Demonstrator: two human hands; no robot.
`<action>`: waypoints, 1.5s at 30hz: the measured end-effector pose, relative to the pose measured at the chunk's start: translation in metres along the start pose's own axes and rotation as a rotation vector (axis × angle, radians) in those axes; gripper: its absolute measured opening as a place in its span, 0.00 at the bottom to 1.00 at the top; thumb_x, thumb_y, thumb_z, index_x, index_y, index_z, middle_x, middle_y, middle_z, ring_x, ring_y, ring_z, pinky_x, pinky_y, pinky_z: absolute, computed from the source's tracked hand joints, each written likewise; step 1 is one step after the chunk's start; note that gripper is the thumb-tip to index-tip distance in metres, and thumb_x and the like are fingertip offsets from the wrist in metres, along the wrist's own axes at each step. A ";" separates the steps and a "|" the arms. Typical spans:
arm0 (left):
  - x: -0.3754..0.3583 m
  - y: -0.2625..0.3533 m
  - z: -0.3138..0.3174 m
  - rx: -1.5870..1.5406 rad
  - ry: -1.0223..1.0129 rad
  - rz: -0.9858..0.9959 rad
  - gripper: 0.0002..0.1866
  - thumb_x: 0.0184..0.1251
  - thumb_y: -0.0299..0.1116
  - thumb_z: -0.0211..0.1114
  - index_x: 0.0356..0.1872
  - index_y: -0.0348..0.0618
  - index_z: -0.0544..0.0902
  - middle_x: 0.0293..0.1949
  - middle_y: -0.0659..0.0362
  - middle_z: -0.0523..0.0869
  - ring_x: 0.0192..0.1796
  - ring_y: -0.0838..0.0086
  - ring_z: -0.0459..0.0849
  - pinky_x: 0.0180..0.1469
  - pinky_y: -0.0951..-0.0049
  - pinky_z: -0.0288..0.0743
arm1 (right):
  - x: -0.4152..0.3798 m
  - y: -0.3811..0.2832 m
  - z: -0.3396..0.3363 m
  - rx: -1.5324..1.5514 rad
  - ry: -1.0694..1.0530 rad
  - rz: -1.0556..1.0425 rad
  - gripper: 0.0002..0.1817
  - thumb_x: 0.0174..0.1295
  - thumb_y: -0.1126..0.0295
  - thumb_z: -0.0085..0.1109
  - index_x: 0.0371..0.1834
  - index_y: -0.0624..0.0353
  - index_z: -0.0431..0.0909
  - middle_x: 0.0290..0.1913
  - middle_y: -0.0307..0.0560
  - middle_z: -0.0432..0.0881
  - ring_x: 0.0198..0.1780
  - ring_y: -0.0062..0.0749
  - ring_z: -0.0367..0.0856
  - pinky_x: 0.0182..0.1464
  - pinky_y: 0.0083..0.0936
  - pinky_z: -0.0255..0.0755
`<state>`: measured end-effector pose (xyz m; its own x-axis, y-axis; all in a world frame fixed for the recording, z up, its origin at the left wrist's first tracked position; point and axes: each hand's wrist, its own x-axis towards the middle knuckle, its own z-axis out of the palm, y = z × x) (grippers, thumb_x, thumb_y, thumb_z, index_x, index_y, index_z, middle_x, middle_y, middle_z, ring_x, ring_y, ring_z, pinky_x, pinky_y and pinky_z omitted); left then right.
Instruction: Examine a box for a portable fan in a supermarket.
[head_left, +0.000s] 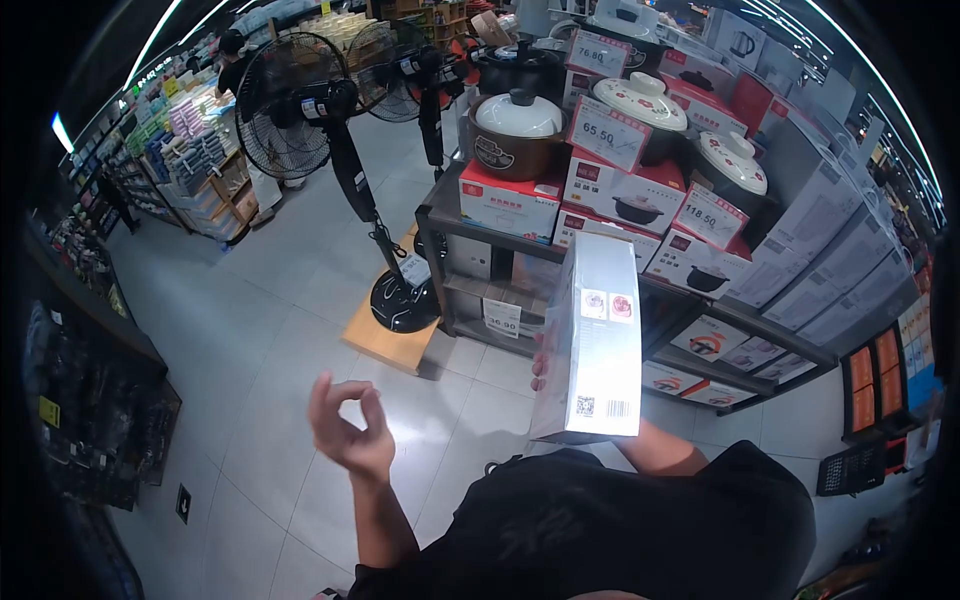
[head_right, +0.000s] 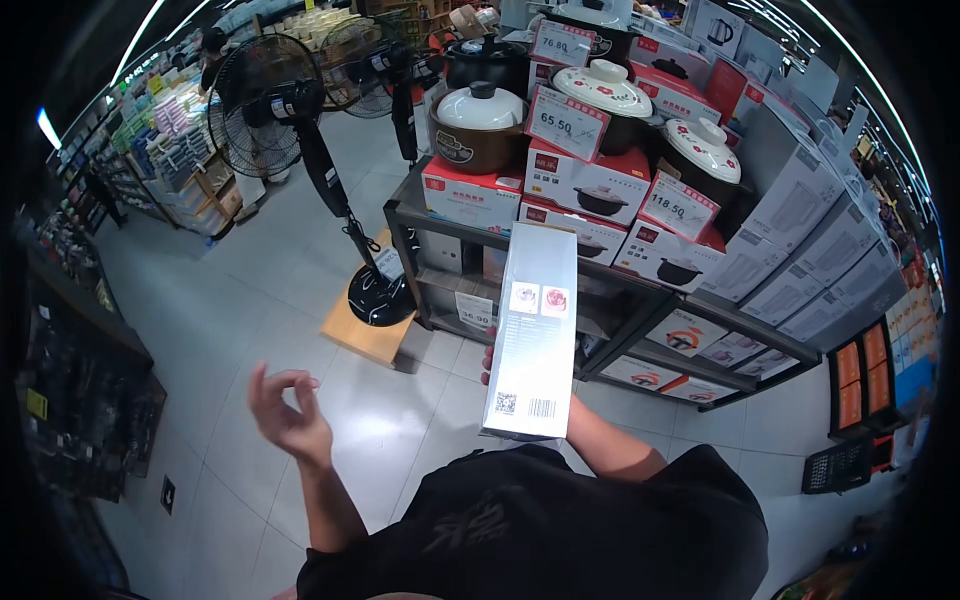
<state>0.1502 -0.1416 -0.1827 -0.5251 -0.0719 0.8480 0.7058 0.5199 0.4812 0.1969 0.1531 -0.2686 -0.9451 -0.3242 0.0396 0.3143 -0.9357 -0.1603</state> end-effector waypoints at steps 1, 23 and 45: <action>-0.034 -0.029 0.009 -0.092 -0.086 -0.186 0.22 0.61 0.19 0.59 0.58 0.34 0.69 0.27 0.60 0.80 0.28 0.79 0.77 0.40 0.80 0.71 | 0.001 0.001 0.002 -0.093 0.018 -0.021 0.46 0.59 0.44 0.57 0.69 0.64 0.50 0.49 0.52 0.68 0.54 0.39 0.67 0.63 0.37 0.59; -0.404 -0.109 -0.135 0.227 -0.325 -1.786 0.20 0.58 0.41 0.66 0.47 0.37 0.80 0.35 0.53 0.85 0.32 0.73 0.84 0.32 0.74 0.76 | 0.067 0.066 -0.021 0.040 -0.091 0.350 0.30 0.64 0.56 0.53 0.66 0.57 0.61 0.48 0.54 0.76 0.50 0.44 0.78 0.54 0.42 0.74; -0.371 -0.086 -0.072 0.280 -0.500 -1.803 0.24 0.54 0.44 0.68 0.48 0.38 0.80 0.32 0.54 0.86 0.33 0.73 0.84 0.32 0.73 0.77 | 0.112 -0.008 -0.025 0.025 -0.063 0.380 0.31 0.64 0.57 0.55 0.66 0.57 0.59 0.47 0.51 0.75 0.49 0.39 0.78 0.53 0.37 0.76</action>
<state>0.3189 -0.2209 -0.5228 -0.5550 -0.4211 -0.7174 -0.8301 0.2241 0.5106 0.0866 0.1280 -0.2873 -0.7541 -0.6554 0.0423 0.6436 -0.7503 -0.1513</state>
